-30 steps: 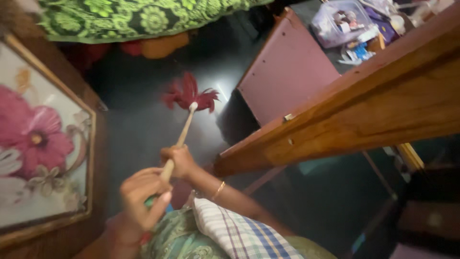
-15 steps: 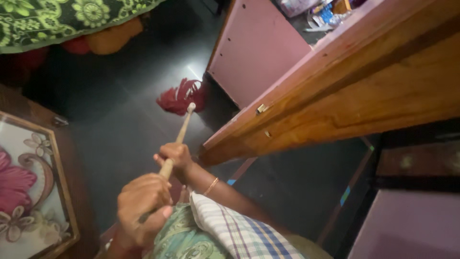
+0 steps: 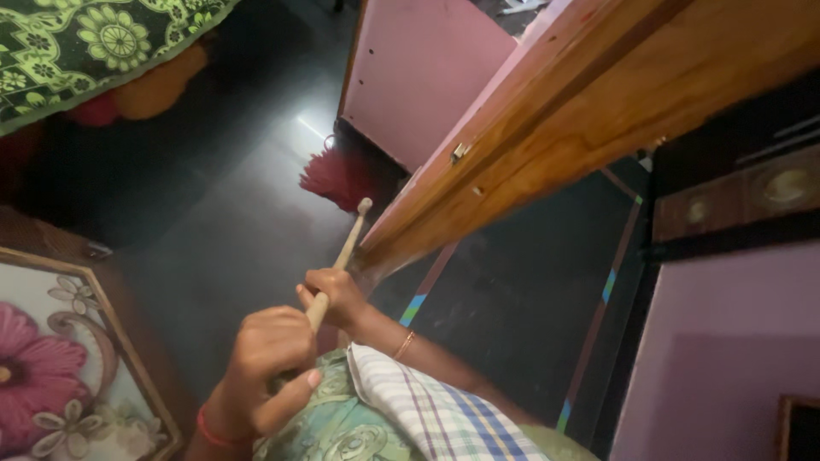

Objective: The person sweeps the floor in the hallway and adjacent rooms using a handheld duster brush, moving across the dark tiles and around various household items.

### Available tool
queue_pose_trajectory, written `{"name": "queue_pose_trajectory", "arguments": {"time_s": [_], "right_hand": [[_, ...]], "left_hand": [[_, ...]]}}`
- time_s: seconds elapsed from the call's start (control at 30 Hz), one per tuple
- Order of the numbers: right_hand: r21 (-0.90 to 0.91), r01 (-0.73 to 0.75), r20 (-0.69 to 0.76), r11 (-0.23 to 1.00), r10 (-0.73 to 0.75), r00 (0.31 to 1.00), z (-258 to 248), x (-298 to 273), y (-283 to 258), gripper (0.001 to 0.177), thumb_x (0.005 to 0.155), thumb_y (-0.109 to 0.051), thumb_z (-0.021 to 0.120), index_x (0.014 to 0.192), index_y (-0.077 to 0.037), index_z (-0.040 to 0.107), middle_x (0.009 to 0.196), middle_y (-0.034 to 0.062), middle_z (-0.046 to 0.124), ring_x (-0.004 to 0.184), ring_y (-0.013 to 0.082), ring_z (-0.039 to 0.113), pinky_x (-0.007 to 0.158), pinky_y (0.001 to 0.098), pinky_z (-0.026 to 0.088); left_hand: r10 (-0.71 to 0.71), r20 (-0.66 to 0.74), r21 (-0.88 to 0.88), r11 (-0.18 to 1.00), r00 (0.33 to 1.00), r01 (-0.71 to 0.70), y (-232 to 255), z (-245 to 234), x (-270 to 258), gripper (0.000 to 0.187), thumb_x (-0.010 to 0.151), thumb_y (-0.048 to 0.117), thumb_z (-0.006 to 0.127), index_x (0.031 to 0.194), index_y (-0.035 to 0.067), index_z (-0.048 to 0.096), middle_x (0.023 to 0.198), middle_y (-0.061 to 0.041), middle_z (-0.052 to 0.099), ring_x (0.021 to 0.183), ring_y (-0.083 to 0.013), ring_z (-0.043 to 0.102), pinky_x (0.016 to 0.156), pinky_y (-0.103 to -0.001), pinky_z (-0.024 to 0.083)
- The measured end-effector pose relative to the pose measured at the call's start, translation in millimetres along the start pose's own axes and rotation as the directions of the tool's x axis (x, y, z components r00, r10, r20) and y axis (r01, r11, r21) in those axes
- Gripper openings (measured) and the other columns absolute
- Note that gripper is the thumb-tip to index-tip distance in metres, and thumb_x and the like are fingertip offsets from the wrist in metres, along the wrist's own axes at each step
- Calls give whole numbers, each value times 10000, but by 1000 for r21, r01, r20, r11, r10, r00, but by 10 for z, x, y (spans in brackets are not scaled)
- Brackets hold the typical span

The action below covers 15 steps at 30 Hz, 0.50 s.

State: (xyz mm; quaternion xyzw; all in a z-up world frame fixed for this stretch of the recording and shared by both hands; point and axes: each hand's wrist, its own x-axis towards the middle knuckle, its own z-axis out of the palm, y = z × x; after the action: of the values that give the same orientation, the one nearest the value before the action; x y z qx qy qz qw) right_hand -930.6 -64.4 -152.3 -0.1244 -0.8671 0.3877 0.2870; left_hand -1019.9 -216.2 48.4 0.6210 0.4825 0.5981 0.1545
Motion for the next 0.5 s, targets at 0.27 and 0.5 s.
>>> {"name": "queue_pose_trajectory", "arguments": {"time_s": [0.27,0.5], "right_hand": [[-48,-182,39,982,184,982,416,-301,342,339,829,-276,826,971,-75,592,944,159,620,917,361,618,812,439,492],[-62,-81,100,995,87,991,945,-552,545,791,711,-291,822,1370,-66,446,1337,203,512,1412,446,424,1120,478,375]], "left_hand": [[-49,-13,-34,998,999,48,-10,-317,-297,184,629,118,613,609,46,444,593,-105,421,534,-297,470,570,-405,397],[25,173,-43,999,985,-17,318,-710,-277,201,562,143,613,557,51,434,544,-105,401,498,-308,452,541,-430,385]]}}
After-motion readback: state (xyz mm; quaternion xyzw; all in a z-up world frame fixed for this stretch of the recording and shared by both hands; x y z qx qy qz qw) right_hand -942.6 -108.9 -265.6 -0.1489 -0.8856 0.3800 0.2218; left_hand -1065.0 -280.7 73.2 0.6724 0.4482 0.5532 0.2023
